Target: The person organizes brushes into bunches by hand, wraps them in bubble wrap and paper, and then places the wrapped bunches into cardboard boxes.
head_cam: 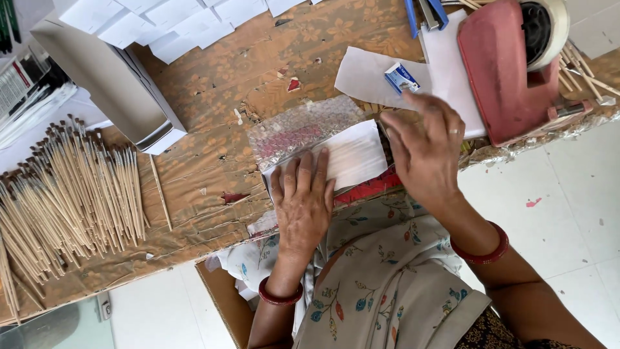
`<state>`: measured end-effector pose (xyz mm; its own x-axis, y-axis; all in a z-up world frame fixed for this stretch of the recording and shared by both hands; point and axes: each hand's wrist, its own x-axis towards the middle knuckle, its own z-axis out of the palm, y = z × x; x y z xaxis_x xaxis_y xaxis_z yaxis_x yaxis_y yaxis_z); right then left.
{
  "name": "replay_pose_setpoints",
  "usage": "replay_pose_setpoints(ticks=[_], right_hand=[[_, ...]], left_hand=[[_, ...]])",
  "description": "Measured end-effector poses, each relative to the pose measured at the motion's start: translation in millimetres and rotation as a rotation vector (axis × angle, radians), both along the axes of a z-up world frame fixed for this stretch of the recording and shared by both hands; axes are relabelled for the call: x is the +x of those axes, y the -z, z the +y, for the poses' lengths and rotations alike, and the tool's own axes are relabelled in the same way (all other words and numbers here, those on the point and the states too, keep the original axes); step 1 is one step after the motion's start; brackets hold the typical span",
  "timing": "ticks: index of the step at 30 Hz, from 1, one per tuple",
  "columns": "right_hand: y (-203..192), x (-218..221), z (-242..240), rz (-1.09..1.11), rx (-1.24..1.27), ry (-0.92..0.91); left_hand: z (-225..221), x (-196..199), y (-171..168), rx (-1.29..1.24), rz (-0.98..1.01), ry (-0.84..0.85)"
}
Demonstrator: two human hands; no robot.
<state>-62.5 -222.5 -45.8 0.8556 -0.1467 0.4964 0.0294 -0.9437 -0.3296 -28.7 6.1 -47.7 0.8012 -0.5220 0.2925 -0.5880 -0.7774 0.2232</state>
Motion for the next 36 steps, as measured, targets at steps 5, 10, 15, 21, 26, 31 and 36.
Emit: replay_pose_setpoints(ticks=[5, 10, 15, 21, 26, 31, 36], right_hand=[[0, -6, 44, -0.053, -0.048, -0.255], [11, 13, 29, 0.188, -0.035, -0.143], [4, 29, 29, 0.026, 0.009, -0.103], [2, 42, 15, 0.068, 0.866, -0.343], [28, 38, -16, -0.048, 0.426, -0.593], [2, 34, -23, 0.035, 0.172, -0.65], [12, 43, -1, 0.005, 0.141, -0.743]], left_hand=[[2, 5, -4, 0.07, -0.042, 0.041], [0, 11, -11, 0.03, -0.019, 0.05], [0, 7, -12, 0.022, -0.04, 0.015], [4, 3, 13, -0.067, -0.024, -0.012], [14, -9, 44, -0.414, -0.248, 0.015], [16, -8, 14, 0.071, -0.304, -0.075], [24, 12, -2, 0.066, 0.066, 0.116]])
